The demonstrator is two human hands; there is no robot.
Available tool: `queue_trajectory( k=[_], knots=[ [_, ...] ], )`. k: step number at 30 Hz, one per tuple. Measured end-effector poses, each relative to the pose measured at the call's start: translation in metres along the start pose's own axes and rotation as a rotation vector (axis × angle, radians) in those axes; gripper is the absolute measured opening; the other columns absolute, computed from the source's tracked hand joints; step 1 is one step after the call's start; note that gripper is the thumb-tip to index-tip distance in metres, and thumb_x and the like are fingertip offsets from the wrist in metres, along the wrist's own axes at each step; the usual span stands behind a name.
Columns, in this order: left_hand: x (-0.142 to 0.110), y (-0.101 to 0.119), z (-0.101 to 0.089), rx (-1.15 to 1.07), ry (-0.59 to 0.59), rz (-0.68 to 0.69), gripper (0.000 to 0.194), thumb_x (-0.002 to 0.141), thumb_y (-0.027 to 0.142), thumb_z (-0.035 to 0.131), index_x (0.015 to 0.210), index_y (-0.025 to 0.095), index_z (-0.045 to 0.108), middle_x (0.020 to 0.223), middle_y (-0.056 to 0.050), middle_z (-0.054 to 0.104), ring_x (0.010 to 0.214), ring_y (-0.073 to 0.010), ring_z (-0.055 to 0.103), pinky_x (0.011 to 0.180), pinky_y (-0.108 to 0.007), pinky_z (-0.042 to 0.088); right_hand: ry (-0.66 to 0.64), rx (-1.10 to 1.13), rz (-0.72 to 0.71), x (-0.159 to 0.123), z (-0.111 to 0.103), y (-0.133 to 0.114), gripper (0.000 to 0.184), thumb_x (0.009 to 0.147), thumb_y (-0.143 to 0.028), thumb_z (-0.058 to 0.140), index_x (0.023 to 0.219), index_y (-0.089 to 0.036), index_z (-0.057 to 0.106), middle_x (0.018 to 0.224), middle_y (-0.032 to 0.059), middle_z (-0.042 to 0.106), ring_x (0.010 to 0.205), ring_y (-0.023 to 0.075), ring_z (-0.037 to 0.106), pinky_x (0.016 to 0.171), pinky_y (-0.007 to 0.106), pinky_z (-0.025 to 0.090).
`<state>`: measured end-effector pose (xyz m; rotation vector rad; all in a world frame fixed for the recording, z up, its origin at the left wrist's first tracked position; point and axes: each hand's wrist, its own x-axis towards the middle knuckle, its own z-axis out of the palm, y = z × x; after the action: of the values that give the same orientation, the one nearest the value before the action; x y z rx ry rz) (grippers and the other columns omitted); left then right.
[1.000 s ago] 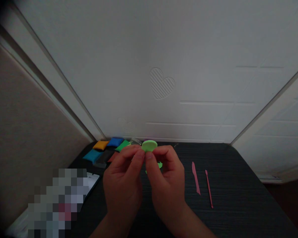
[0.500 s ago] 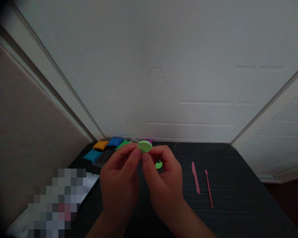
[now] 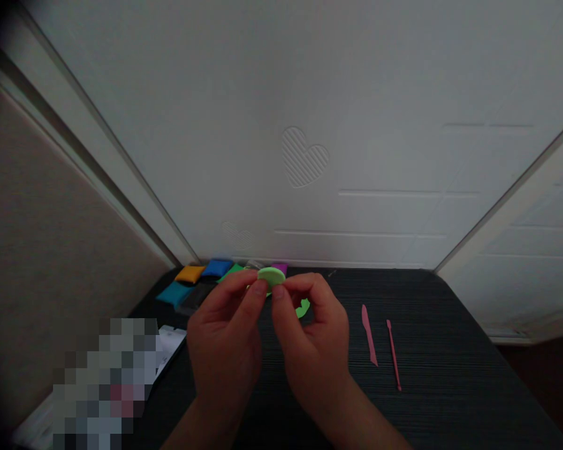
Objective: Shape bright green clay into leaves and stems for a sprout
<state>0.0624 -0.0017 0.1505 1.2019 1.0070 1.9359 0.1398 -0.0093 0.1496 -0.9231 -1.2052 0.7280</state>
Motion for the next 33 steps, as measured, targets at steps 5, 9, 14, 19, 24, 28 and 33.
queue_trajectory(
  k=[5, 9, 14, 19, 24, 28, 33],
  knots=[
    [-0.001, 0.0, 0.0, 0.048, 0.029, 0.0, 0.008, 0.072, 0.016, 0.062, 0.079, 0.021, 0.063, 0.077, 0.001, 0.061, 0.07, -0.0107, 0.057, 0.065, -0.022, 0.047, 0.008, -0.031, -0.016, 0.0, 0.001, 0.001, 0.009, 0.077, -0.021, 0.054, 0.085, -0.023, 0.058, 0.071, -0.0014, 0.053, 0.063, 0.0116, 0.049, 0.064, 0.029, 0.044],
    [0.0, 0.0, -0.002, 0.101, -0.015, 0.02, 0.008, 0.073, 0.017, 0.061, 0.079, 0.022, 0.063, 0.078, 0.002, 0.061, 0.071, -0.0107, 0.057, 0.064, -0.022, 0.046, 0.014, -0.053, -0.01, 0.001, 0.0, 0.002, 0.009, 0.077, -0.021, 0.054, 0.084, -0.024, 0.058, 0.068, -0.0023, 0.051, 0.062, 0.0114, 0.048, 0.064, 0.03, 0.044],
    [0.001, 0.002, -0.005, 0.153, -0.099, 0.048, 0.01, 0.076, 0.018, 0.058, 0.083, 0.021, 0.064, 0.08, 0.0, 0.061, 0.074, -0.0121, 0.057, 0.066, -0.024, 0.047, 0.024, -0.046, -0.006, 0.0, 0.001, 0.004, 0.007, 0.077, -0.021, 0.054, 0.083, -0.024, 0.057, 0.067, -0.003, 0.05, 0.06, 0.0108, 0.047, 0.063, 0.03, 0.044],
    [0.002, 0.003, -0.007, 0.263, -0.095, 0.159, 0.013, 0.076, 0.015, 0.057, 0.082, 0.023, 0.064, 0.079, 0.002, 0.062, 0.075, -0.011, 0.057, 0.069, -0.023, 0.046, -0.004, -0.036, -0.027, -0.001, 0.004, 0.004, 0.01, 0.078, -0.02, 0.053, 0.086, -0.025, 0.057, 0.07, -0.0024, 0.052, 0.062, 0.0109, 0.048, 0.063, 0.029, 0.044],
    [0.007, -0.001, -0.014, 0.349, -0.122, 0.454, 0.024, 0.071, 0.008, 0.06, 0.089, 0.023, 0.062, 0.085, 0.001, 0.062, 0.08, -0.0135, 0.057, 0.074, -0.028, 0.046, 0.055, -0.053, -0.102, -0.001, 0.003, 0.002, 0.019, 0.076, -0.016, 0.055, 0.092, -0.026, 0.056, 0.08, -0.0008, 0.056, 0.069, 0.0122, 0.053, 0.065, 0.029, 0.044],
    [0.008, -0.001, -0.017, 0.373, -0.148, 0.615, 0.038, 0.067, 0.007, 0.063, 0.1, 0.025, 0.059, 0.09, -0.002, 0.063, 0.084, -0.0175, 0.057, 0.076, -0.034, 0.047, 0.047, -0.043, -0.185, -0.001, 0.0, 0.0, 0.02, 0.074, -0.013, 0.056, 0.09, -0.026, 0.058, 0.081, -0.0009, 0.058, 0.073, 0.0131, 0.055, 0.064, 0.027, 0.044],
    [0.005, 0.007, -0.02, 0.27, -0.179, 0.519, 0.042, 0.07, 0.008, 0.06, 0.108, 0.024, 0.055, 0.092, -0.003, 0.063, 0.085, -0.0171, 0.058, 0.077, -0.032, 0.047, -0.041, 0.144, -0.178, -0.001, -0.004, -0.001, 0.022, 0.074, -0.013, 0.056, 0.09, -0.027, 0.058, 0.085, -0.0008, 0.06, 0.078, 0.0135, 0.056, 0.067, 0.028, 0.047]
  ],
)
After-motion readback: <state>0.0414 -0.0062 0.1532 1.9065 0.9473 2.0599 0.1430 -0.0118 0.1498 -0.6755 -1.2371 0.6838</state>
